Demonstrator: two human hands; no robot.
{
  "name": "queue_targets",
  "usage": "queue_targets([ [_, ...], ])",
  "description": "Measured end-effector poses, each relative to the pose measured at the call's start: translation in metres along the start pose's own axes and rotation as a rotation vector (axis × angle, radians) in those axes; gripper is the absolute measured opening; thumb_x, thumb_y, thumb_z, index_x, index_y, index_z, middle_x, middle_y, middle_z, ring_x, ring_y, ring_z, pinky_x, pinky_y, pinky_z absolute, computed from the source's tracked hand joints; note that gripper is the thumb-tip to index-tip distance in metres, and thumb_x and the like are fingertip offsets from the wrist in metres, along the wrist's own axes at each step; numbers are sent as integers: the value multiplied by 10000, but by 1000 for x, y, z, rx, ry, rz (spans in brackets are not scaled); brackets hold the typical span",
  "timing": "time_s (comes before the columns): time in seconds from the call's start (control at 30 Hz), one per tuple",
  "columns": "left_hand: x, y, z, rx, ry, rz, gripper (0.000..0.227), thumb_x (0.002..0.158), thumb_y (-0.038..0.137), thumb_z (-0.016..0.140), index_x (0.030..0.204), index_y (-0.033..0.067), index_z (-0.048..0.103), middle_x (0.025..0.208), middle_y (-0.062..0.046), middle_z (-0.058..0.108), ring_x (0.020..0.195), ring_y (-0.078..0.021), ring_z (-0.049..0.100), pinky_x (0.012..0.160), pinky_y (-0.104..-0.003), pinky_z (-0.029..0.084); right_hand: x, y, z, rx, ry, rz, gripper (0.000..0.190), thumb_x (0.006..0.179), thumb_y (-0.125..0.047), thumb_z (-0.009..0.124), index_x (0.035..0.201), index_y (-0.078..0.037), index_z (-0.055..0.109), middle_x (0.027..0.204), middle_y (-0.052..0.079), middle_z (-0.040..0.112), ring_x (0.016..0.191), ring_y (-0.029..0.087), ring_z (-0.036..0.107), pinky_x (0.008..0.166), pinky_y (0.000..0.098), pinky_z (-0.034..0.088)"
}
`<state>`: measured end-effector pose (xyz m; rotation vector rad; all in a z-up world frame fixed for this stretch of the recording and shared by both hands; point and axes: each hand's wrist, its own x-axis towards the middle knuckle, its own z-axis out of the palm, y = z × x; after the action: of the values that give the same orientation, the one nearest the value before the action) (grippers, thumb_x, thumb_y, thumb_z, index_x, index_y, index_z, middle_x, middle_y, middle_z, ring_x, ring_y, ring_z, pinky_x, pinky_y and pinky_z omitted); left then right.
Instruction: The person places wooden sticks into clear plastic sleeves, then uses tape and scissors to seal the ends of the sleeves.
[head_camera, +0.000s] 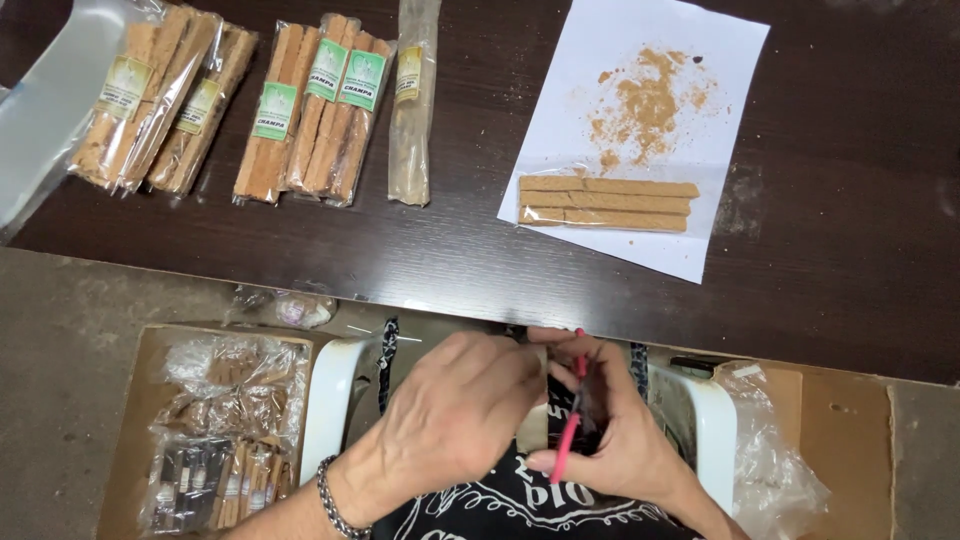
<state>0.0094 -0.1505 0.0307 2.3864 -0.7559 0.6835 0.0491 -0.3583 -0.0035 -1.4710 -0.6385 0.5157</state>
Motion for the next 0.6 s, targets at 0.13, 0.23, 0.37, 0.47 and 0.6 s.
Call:
queue_targets([
  [0.13, 7, 9, -8, 44, -37, 146, 237, 980, 6, 414, 998, -19, 649, 1016, -207, 695, 974, -347, 691, 837, -419, 571, 0, -6, 0, 11, 33, 192, 839, 736, -323, 880, 1343, -28, 381, 1537, 194, 491, 1359, 292, 620, 1179, 424, 468],
  [0.23, 8, 14, -10, -12, -40, 126, 268, 979, -45, 391, 968, -61, 658, 1015, -225, 671, 991, -376, 685, 946, -460, 586, -3, -5, 2, 22, 50, 176, 744, 752, -109, 860, 1330, -10, 403, 1497, 195, 520, 1354, 231, 584, 1169, 364, 489],
  [0.37, 15, -1, -1, -374, -324, -164, 166, 761, -69, 600, 916, -27, 639, 920, -163, 686, 823, -399, 673, 756, -495, 592, -9, -3, -2, 11, -15, 186, 860, 730, -197, 897, 1389, -21, 373, 1522, 182, 516, 1415, 242, 535, 1221, 398, 378],
  [0.47, 51, -13, -22, -325, -823, -795, 459, 877, -192, 381, 1107, 114, 635, 768, -22, 757, 549, -176, 730, 405, -222, 590, -15, 0, -5, -6, -32, 280, 925, 675, -241, 952, 1386, -55, 390, 1441, 149, 553, 1322, 264, 681, 1117, 372, 521],
  [0.6, 63, -33, -28, -639, -551, -629, 227, 1089, 178, 391, 909, 101, 505, 795, -53, 822, 735, -203, 839, 603, -328, 648, -23, 10, -12, -20, -49, 145, 910, 677, -296, 961, 1345, -16, 410, 1471, 180, 518, 1386, 238, 549, 1208, 427, 393],
])
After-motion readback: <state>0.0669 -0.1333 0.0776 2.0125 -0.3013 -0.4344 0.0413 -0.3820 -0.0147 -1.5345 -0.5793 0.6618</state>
